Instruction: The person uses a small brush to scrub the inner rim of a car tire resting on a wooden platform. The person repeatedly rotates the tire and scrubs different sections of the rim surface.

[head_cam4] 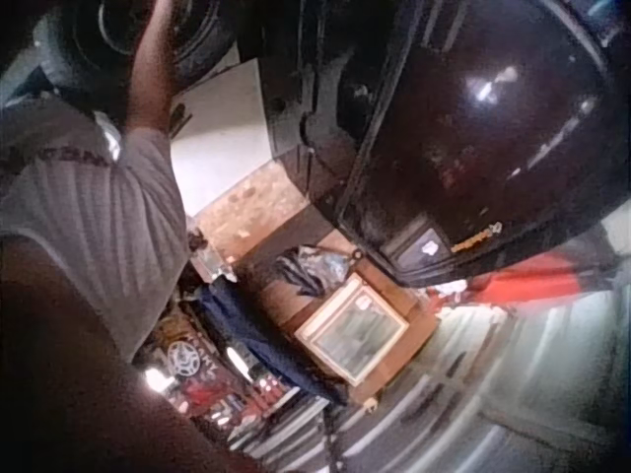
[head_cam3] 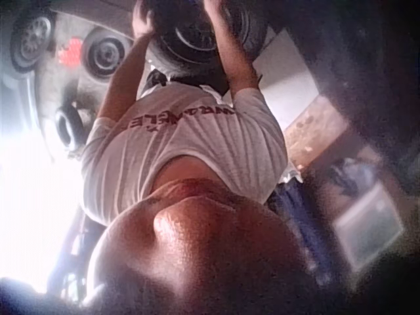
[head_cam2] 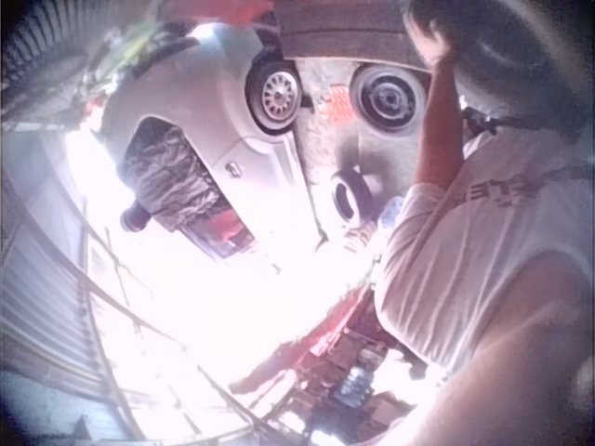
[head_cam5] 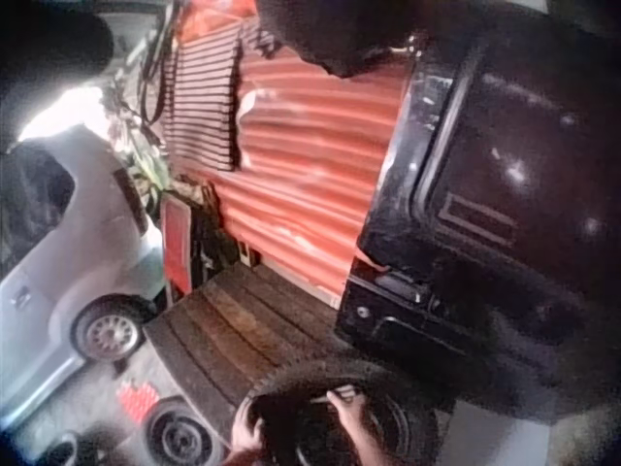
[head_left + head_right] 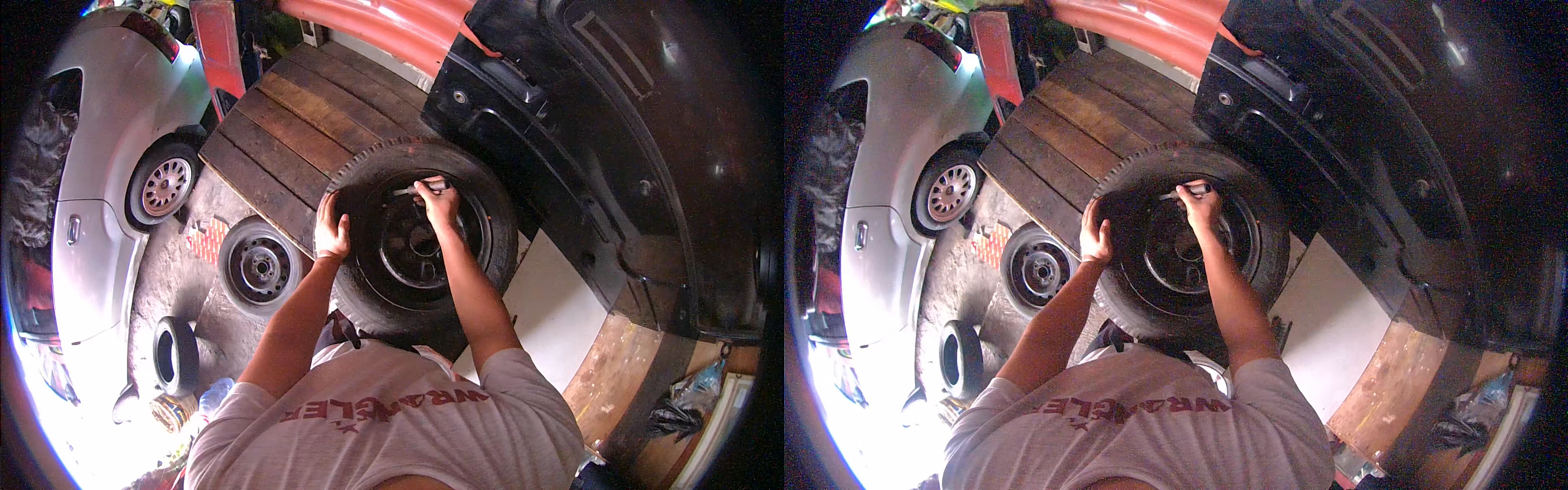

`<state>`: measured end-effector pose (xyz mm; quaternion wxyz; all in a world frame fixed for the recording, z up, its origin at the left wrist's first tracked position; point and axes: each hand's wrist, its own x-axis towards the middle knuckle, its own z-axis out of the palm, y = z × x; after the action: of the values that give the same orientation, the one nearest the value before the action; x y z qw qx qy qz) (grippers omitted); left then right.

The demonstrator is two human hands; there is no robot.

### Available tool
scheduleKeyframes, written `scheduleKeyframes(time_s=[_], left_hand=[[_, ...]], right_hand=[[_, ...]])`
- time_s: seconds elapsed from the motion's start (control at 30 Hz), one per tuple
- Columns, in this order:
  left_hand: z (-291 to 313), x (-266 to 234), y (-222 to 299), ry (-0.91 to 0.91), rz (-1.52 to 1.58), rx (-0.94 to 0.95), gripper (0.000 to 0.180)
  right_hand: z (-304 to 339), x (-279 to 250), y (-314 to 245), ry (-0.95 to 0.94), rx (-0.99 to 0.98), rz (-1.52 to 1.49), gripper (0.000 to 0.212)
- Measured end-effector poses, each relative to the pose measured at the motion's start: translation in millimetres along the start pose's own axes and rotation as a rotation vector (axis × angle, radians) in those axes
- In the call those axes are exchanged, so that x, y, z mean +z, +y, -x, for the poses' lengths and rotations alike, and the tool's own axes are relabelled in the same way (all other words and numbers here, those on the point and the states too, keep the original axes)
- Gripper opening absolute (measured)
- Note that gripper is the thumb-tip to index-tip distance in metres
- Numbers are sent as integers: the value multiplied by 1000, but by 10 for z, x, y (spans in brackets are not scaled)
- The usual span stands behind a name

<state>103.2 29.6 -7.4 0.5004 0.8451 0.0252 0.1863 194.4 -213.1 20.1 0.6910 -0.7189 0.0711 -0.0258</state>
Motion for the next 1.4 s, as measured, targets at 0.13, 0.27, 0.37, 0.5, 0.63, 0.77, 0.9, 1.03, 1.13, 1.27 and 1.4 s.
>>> scheduleKeyframes(time_s=[0.13, 0.27, 0.37, 0.5, 0.63, 0.77, 0.9, 1.03, 1.13, 1.27, 1.4], left_hand=[[3, -31, -25, 4, 7, -12, 62], [5, 6, -26, 24, 17, -11, 63], [6, -11, -65, 13, -5, -3, 64], [11, -6, -49, 13, -4, 2, 64], [-4, -8, -41, 10, -14, 15, 64], [-6, 17, -43, 15, -1, 16, 64], [9, 37, -64, 13, -23, 8, 63], [1, 4, -72, 12, -42, 25, 65], [-5, 16, -31, 4, -29, 30, 66], [-19, 11, -3, 4, -20, 24, 64], [9, 27, -28, 17, -24, 14, 62]], right_hand=[[-124, -146, 42, 153, -21, 16, 17], [-207, -540, 4, 395, -20, -5, 17], [-144, -749, -132, 356, 60, 28, 16], [-8, -419, -285, 243, -24, -117, 15], [5, -7, -148, 17, -2, -9, 14], [-129, -192, 10, 166, 3, 64, 13], [-248, -602, -63, 295, 33, 119, 12], [-180, -475, -287, 245, 12, -22, 14], [-154, -274, -276, 104, 50, -97, 17], [-145, -158, -83, 93, 44, -49, 15], [-193, -524, -33, 330, 19, 37, 16]])
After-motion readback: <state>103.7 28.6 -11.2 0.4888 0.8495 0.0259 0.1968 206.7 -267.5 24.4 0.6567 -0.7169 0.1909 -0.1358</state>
